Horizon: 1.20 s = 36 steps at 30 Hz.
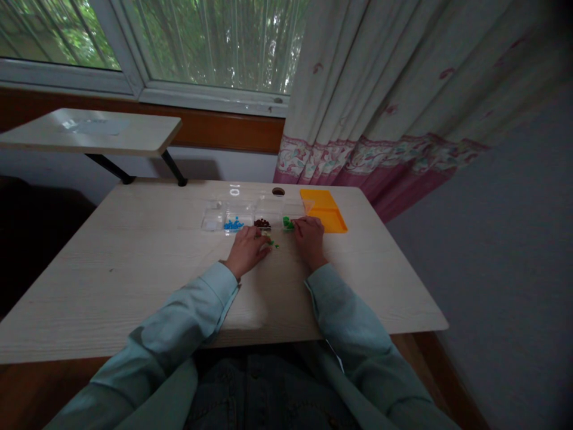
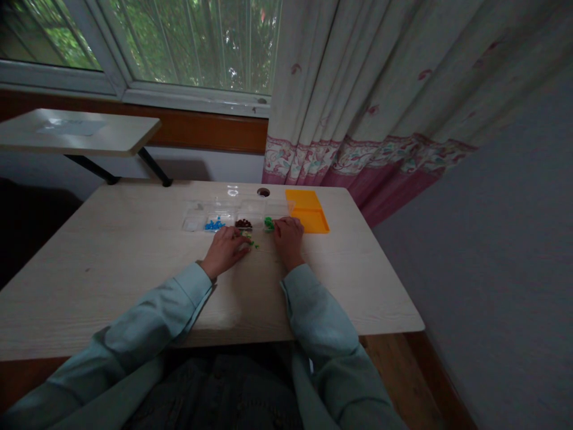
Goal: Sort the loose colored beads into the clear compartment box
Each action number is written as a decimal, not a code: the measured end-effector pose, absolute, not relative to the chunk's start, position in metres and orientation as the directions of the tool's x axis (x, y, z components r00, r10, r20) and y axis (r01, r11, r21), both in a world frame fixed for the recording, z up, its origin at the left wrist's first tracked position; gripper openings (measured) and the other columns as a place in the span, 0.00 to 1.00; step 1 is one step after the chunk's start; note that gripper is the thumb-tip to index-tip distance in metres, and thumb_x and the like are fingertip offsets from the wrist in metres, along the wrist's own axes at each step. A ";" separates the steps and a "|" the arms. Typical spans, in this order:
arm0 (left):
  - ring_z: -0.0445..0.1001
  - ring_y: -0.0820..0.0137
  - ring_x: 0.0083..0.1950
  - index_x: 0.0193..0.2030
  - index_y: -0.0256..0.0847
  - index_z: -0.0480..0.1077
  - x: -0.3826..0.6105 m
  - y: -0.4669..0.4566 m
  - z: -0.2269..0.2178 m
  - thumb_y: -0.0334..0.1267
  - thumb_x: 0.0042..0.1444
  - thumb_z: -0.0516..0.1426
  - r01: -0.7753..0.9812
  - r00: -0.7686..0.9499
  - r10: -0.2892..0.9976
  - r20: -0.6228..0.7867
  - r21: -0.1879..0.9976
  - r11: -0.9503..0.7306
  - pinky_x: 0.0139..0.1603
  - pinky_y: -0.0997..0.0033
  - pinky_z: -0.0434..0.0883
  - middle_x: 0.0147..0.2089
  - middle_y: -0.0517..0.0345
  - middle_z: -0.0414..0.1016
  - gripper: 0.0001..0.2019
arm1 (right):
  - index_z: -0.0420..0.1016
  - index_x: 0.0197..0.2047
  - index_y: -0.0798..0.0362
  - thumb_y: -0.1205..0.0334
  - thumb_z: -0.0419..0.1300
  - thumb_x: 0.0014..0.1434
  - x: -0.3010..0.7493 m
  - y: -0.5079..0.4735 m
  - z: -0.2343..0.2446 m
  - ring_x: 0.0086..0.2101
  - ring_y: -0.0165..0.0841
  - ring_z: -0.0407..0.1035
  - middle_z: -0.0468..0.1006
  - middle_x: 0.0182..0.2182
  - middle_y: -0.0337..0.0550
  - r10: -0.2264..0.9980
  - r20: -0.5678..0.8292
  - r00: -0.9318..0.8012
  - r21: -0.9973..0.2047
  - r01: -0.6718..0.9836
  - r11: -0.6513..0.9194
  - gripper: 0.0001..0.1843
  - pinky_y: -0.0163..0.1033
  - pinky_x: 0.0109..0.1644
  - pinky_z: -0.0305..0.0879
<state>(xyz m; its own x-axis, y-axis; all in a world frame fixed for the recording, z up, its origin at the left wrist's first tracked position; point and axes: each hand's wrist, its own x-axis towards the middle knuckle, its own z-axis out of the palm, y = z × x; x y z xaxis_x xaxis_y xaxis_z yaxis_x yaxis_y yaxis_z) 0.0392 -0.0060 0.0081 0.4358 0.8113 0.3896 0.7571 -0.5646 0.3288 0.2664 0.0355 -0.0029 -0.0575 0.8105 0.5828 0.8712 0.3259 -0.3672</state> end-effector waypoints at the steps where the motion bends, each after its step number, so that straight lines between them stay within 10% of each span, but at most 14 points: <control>1: 0.63 0.58 0.49 0.46 0.48 0.74 0.039 -0.006 0.008 0.44 0.59 0.57 0.757 0.433 0.811 0.393 0.330 -0.564 0.51 0.54 0.63 0.45 0.50 0.66 0.10 | 0.79 0.41 0.52 0.59 0.51 0.65 0.266 0.035 -0.002 0.43 0.40 0.63 0.76 0.38 0.49 0.809 0.584 -0.059 -0.367 0.870 0.329 0.15 0.49 0.52 0.55; 15: 0.64 0.58 0.48 0.38 0.42 0.72 0.041 -0.006 0.006 0.38 0.59 0.57 0.775 0.424 0.816 0.394 0.308 -0.552 0.50 0.55 0.64 0.44 0.50 0.68 0.05 | 0.79 0.40 0.53 0.56 0.52 0.66 0.261 0.033 0.002 0.42 0.38 0.65 0.77 0.37 0.47 0.802 0.595 -0.061 -0.361 0.870 0.335 0.16 0.46 0.51 0.56; 36: 0.67 0.66 0.40 0.28 0.41 0.67 0.027 0.005 0.003 0.45 0.64 0.50 0.599 0.135 0.859 0.494 0.650 -0.468 0.45 0.63 0.66 0.33 0.55 0.69 0.15 | 0.79 0.46 0.46 0.55 0.57 0.64 0.203 0.001 0.007 0.43 0.36 0.65 0.78 0.36 0.43 0.695 0.592 -0.409 -0.283 0.702 0.654 0.12 0.44 0.51 0.59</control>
<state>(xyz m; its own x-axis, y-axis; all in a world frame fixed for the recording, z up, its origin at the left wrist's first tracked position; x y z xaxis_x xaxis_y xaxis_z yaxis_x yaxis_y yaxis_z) 0.0267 0.0051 0.0030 0.1351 0.8588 0.4942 0.5988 -0.4682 0.6498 0.2035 0.0007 0.0075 -0.4089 0.6948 0.5917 0.7017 0.6539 -0.2830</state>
